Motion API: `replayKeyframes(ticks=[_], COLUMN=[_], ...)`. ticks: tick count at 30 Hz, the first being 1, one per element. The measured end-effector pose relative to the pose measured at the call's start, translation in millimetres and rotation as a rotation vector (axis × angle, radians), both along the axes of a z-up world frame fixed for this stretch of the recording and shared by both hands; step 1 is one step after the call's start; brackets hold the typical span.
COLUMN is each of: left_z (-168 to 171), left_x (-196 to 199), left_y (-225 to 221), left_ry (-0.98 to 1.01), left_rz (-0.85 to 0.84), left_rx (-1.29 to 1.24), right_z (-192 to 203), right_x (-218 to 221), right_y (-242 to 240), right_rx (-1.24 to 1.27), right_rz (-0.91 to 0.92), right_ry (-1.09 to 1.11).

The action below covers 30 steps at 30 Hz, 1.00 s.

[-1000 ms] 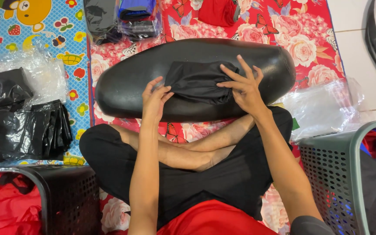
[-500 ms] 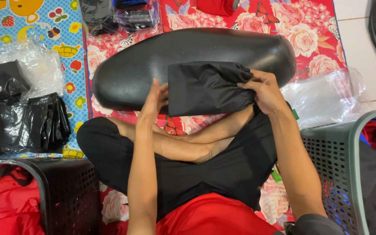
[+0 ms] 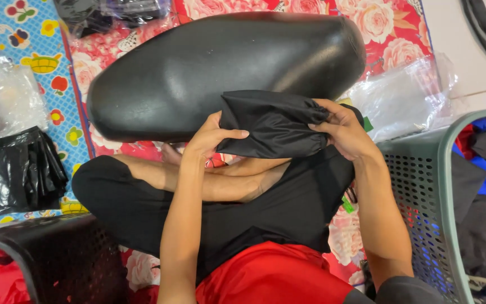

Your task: Cleaning a fabric cover with a sponge, folding it, and placing it into a plastic bag.

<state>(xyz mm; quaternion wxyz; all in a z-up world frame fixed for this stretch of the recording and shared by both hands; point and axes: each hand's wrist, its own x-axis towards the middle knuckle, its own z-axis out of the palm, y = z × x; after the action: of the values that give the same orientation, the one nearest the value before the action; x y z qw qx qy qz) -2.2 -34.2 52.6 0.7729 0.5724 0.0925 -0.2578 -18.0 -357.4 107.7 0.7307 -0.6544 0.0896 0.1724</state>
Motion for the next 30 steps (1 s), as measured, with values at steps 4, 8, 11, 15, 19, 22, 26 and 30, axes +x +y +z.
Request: replayKeyframes(ticks=[4, 8, 11, 15, 19, 22, 26, 30], left_z=[-13, -6, -21, -92, -84, -58, 6, 3], left_x=[-2, 2, 7, 26, 34, 46, 79, 100], left_y=[-7, -23, -31, -37, -66, -87, -129, -214], left_ry=[0.062, 0.035, -0.018, -0.046, -0.015, 0.03, 0.004, -0.269], left_rz=[-0.094, -0.196, -0.278, -0.417, -0.526, -0.657, -0.791, -0.627], left_rx=[-0.013, 0.061, 0.07, 0.029, -0.004, -0.052, -0.22, 0.139], right_z=[-38, -43, -44, -71, -98, -115, -160, -220], right_x=[-26, -56, -77, -111, -148, -180, -238, -299], right_y=[-15, -19, -24, -43, -57, -73, -104, -117], right_rx=[0.05, 0.123, 0.173, 0.244, 0.297, 0.34, 0.415, 0.437], right_rz=[-0.13, -0.241, -0.309, -0.374, -0.446, -0.573, -0.687, -0.744], right_ry=[0.06, 0.097, 0.087, 0.068, 0.058, 0.029, -0.007, 0.101])
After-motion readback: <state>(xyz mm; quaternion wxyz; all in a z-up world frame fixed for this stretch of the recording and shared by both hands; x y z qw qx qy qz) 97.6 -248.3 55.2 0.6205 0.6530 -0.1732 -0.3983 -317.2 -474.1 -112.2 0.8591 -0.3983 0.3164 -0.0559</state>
